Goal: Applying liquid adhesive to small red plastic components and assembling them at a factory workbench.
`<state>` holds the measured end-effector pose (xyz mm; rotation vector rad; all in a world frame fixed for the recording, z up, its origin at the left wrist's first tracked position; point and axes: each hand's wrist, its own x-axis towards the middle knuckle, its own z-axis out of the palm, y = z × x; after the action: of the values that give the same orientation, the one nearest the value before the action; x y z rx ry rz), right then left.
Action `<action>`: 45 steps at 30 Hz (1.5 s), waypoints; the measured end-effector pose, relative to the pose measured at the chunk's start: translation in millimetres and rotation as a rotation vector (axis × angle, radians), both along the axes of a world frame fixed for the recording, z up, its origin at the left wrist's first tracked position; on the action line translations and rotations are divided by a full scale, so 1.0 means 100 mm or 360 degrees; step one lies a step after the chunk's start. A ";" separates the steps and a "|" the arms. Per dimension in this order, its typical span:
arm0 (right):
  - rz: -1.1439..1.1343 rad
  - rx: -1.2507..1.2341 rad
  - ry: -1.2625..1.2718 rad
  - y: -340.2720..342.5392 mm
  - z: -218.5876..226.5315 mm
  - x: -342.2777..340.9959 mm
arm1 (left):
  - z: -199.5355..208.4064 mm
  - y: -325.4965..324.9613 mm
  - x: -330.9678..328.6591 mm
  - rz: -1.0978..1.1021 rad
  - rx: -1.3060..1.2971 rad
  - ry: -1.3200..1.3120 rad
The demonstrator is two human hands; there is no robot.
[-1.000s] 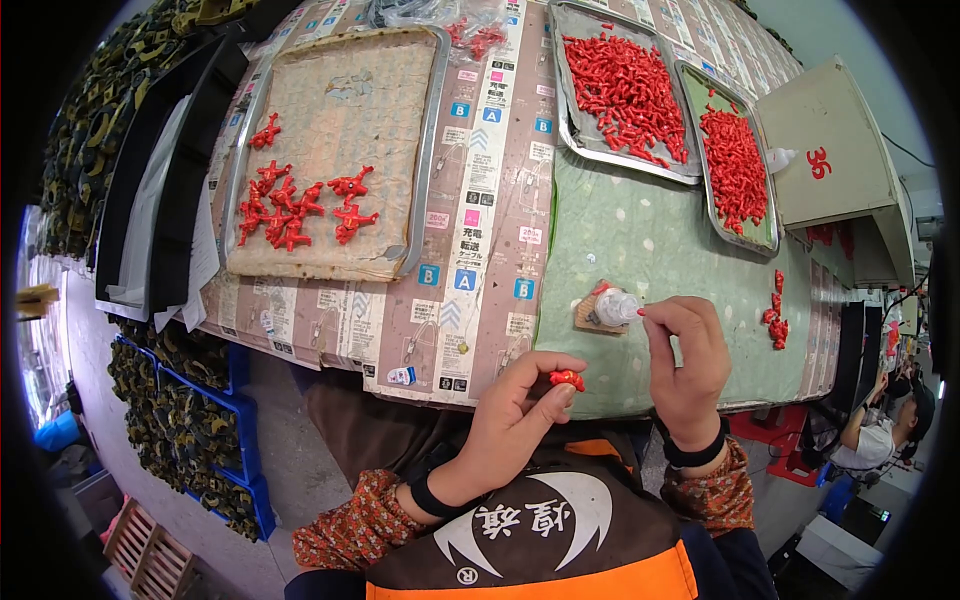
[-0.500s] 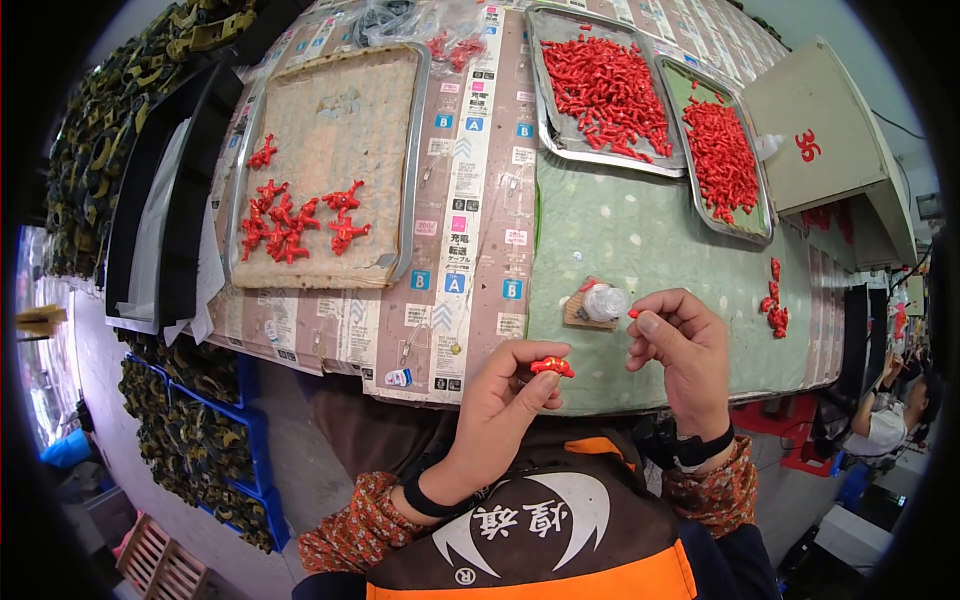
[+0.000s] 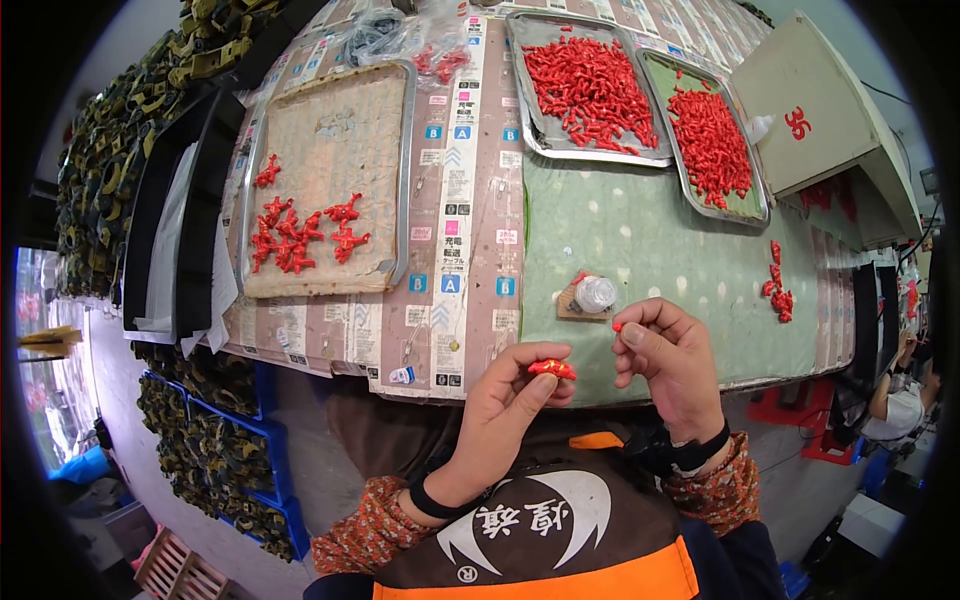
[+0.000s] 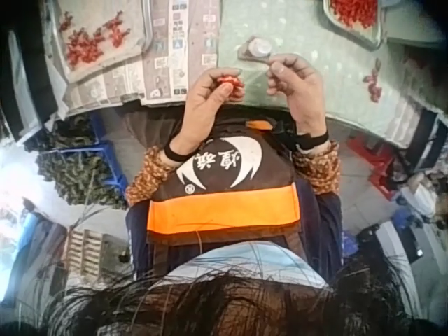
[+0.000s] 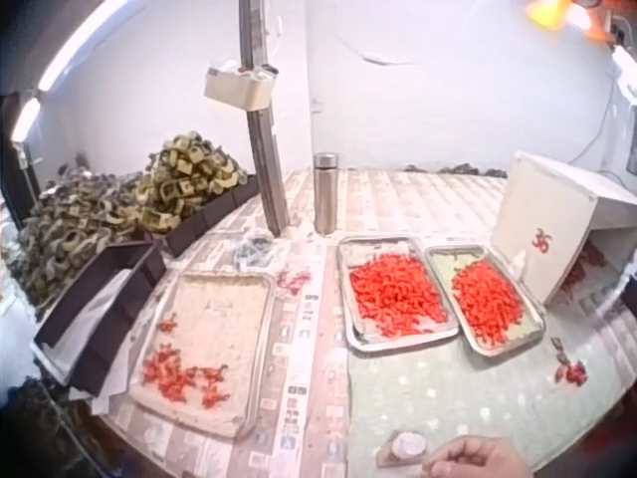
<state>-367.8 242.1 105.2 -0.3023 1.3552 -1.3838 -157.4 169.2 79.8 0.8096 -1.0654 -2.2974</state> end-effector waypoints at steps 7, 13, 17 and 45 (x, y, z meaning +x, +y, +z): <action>0.0026 -0.0212 0.0370 0.15 0.10 0.27 | -0.07 0.09 0.07 0.0048 0.0060 0.0022; 0.0209 -0.0423 0.1074 0.30 0.13 0.43 | -0.08 0.10 0.18 -0.0063 0.0373 0.0117; 0.0287 -0.0686 0.1598 0.29 0.13 0.48 | -0.07 0.14 0.18 -0.0109 0.0299 0.0105; 0.0520 -0.0701 0.1859 0.41 0.16 0.48 | -0.03 0.16 0.23 -0.0299 0.0220 0.0030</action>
<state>-320.3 283.0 121.5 -1.7464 1.7428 -1.2103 -134.6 185.4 77.2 0.7674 -1.0218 -2.5546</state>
